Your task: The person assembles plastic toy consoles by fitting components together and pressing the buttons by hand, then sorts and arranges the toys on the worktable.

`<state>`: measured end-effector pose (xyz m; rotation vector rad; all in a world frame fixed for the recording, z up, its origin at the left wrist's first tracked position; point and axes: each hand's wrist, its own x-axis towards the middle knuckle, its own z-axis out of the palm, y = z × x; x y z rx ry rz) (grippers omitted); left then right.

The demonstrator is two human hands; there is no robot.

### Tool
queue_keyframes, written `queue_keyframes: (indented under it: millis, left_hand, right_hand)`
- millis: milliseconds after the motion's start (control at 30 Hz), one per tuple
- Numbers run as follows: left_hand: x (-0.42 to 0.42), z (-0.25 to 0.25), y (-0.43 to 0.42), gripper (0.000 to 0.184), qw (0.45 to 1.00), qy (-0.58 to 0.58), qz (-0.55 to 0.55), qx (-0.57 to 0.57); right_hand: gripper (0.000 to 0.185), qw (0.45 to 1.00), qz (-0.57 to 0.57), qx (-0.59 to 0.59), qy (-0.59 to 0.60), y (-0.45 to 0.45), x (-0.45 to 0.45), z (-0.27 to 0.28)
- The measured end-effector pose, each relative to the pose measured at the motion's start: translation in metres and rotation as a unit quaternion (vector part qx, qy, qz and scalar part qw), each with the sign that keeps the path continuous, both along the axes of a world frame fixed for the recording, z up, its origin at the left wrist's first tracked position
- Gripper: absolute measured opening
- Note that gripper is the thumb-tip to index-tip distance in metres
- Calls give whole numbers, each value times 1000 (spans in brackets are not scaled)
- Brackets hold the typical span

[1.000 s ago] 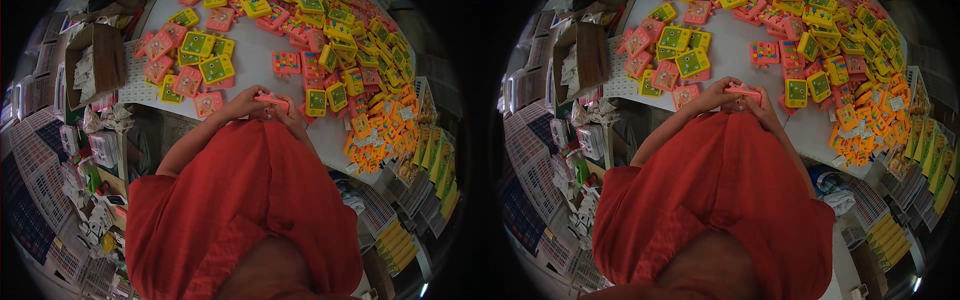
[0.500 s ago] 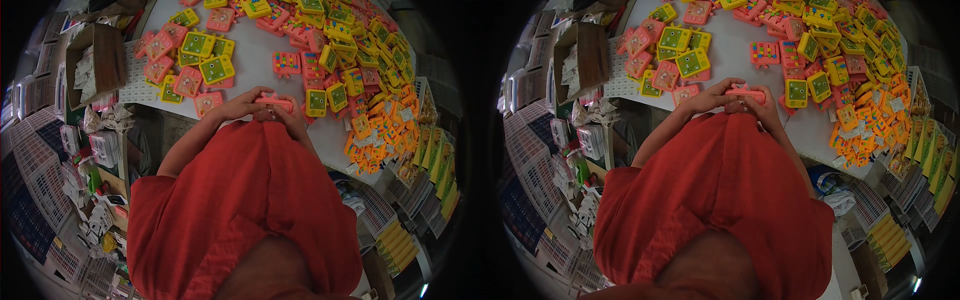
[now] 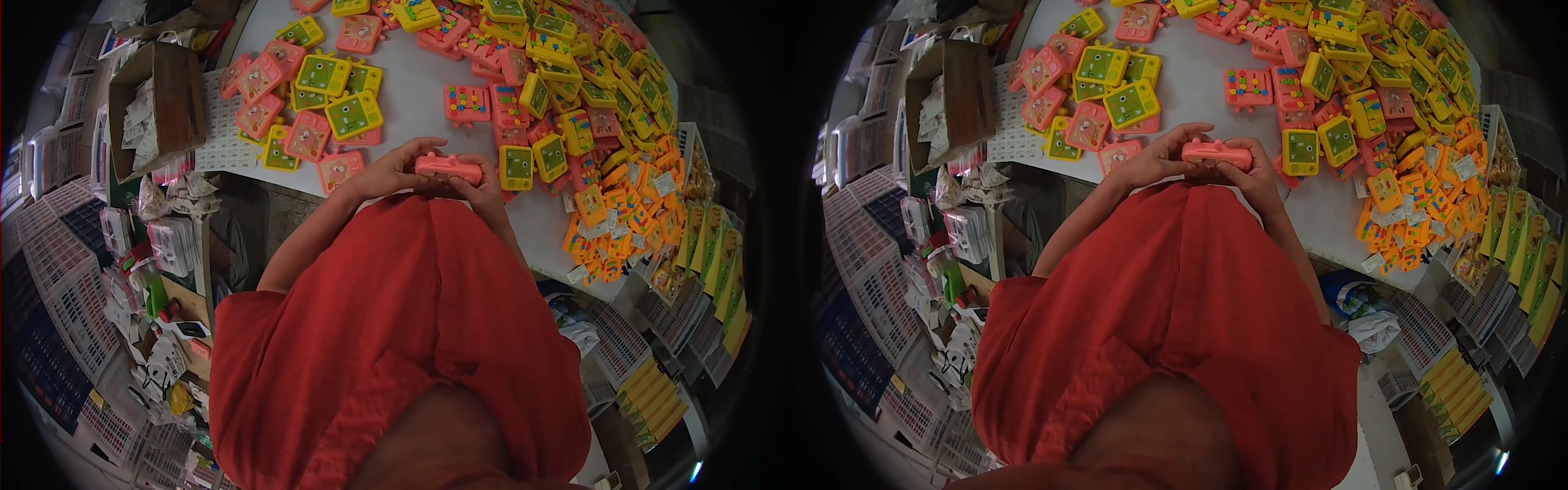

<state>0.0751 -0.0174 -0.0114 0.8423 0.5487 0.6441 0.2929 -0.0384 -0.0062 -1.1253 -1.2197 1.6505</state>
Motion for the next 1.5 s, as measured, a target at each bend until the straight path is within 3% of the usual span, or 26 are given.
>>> queue_keyframes:
  millis: [100, 167, 300, 333, 400, 633, 700, 900, 1033, 1133, 1233, 1300, 1400, 1433, 1500]
  left_hand:
    - [3, 2, -4, 63, 999, -3, 24, -21]
    - [8, 12, -1, 57, 994, 101, 2, 37]
    - [33, -6, -10, 33, 993, 68, 61, -78]
    - [39, -13, -12, 33, 995, 55, 22, -74]
    - [54, -26, -16, 30, 987, 139, 68, -43]
    - [118, -29, -31, 33, 985, 142, -24, -94]
    - [143, -31, -39, 34, 983, 128, -43, -127]
    - [261, -39, -72, 33, 964, 218, -154, -11]
    - [359, -73, -111, 33, 928, 271, -256, 11]
    - [422, -105, -130, 33, 932, 282, -223, -54]
    - [458, -147, -132, 36, 932, 252, -234, -111]
    - [474, -140, -134, 38, 929, 269, -224, -119]
    - [462, -151, -125, 38, 915, 320, -215, -116]
    - [465, -144, -128, 40, 918, 323, -200, -116]
    - [462, -140, -131, 42, 916, 337, -187, -110]
  right_hand:
    - [32, 996, -38, -73, 35, -4, -3, 5]
    - [32, 997, -37, -72, 15, -6, -1, 4]
    - [34, 994, -76, -73, 25, -16, 4, -7]
    - [34, 991, -115, -69, 12, -20, 9, -4]
    - [37, 989, -91, -114, 29, -28, 19, 4]
    - [31, 964, -251, -87, 32, -82, 83, -28]
    - [28, 938, -317, -126, 59, -104, 110, -27]
    - [26, 885, -427, -179, 52, -199, 193, -57]
    - [26, 865, -459, -199, 25, -283, 264, -122]
    - [24, 809, -540, -230, 32, -337, 313, -172]
    - [22, 793, -571, -211, -1, -396, 371, -228]
    - [22, 753, -603, -237, -113, -421, 412, -252]
    - [25, 698, -651, -259, -150, -451, 454, -328]
    - [25, 699, -651, -261, -137, -453, 464, -352]
    - [27, 703, -615, -268, -238, -452, 481, -399]
